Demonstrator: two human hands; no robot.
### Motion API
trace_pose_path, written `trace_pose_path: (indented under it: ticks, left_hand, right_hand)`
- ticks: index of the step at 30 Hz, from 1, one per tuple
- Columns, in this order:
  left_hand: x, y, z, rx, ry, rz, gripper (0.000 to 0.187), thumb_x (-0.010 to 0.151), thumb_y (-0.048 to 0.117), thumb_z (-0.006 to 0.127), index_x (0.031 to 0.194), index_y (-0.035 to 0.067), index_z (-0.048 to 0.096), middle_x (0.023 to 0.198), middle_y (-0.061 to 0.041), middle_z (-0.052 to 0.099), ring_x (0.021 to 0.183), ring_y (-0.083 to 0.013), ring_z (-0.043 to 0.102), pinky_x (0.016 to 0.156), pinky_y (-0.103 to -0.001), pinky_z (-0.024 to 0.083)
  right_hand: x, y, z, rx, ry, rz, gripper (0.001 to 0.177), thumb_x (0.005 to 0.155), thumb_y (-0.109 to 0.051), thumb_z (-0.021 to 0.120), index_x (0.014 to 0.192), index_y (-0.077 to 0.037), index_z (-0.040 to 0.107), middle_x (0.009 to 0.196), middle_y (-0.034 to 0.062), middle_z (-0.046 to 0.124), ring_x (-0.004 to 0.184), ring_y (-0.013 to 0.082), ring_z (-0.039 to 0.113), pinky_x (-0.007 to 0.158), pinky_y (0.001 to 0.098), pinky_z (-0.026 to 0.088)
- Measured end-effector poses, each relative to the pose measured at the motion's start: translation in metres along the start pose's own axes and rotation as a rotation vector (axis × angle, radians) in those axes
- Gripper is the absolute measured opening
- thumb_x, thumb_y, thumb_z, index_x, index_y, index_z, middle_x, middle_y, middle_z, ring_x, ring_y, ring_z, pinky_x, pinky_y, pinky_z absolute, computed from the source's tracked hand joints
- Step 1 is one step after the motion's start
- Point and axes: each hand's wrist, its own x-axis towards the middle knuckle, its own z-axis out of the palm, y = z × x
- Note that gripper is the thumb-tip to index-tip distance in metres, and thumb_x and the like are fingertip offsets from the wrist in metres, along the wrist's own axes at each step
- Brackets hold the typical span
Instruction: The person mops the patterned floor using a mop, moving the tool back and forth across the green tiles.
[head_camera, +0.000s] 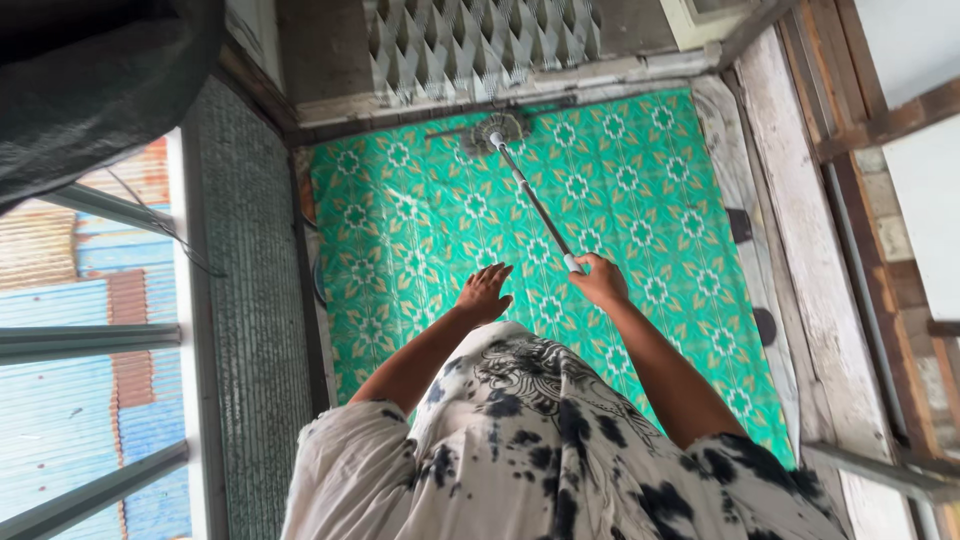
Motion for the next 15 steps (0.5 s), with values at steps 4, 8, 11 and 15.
trace_pose_path:
  ticks: [4, 8, 11, 15]
  left_hand:
    - [-0.001, 0.04, 0.039, -0.029, -0.135, 0.056, 0.074, 0.096, 0.036, 0.064, 0.16, 0.019, 0.03, 0.168, -0.01, 0.029, 0.155, -0.0308, 0.025, 0.124, -0.054, 0.022]
    - [-0.006, 0.11, 0.092, -0.001, -0.262, 0.234, 0.078, 0.094, 0.037, 0.065, 0.16, 0.017, 0.029, 0.167, -0.011, 0.03, 0.154, -0.0307, 0.027, 0.122, -0.054, 0.025]
    - [-0.02, 0.166, 0.132, 0.059, -0.385, 0.373, 0.078, 0.095, 0.037, 0.065, 0.16, 0.018, 0.027, 0.165, -0.013, 0.027, 0.153, -0.0322, 0.023, 0.119, -0.06, 0.021]
    - [-0.056, 0.225, 0.186, 0.071, -0.449, 0.53, 0.058, 0.1, 0.034, 0.06, 0.154, 0.02, 0.045, 0.162, -0.01, 0.04, 0.151, -0.0323, 0.036, 0.12, -0.058, 0.033]
  right_hand:
    - [-0.071, 0.053, 0.005, 0.036, -0.003, 0.022, 0.049, 0.08, -0.039, 0.072, 0.125, -0.019, 0.071, 0.084, 0.0136, 0.076, 0.072, 0.0284, 0.073, 0.064, 0.0428, 0.054]
    - [-0.174, 0.116, -0.002, 0.06, 0.016, 0.036, 0.049, 0.082, -0.041, 0.073, 0.125, -0.018, 0.072, 0.078, 0.0101, 0.074, 0.067, 0.025, 0.071, 0.06, 0.0411, 0.053]
    - [-0.262, 0.151, -0.019, 0.07, -0.02, 0.172, 0.046, 0.083, -0.045, 0.075, 0.123, -0.02, 0.074, 0.069, 0.0068, 0.071, 0.061, 0.0216, 0.068, 0.057, 0.0407, 0.051]
    - [-0.363, 0.166, -0.036, 0.065, 0.005, 0.303, 0.045, 0.082, -0.042, 0.073, 0.123, -0.023, 0.076, 0.058, 0.0091, 0.064, 0.051, 0.0219, 0.058, 0.052, 0.041, 0.042]
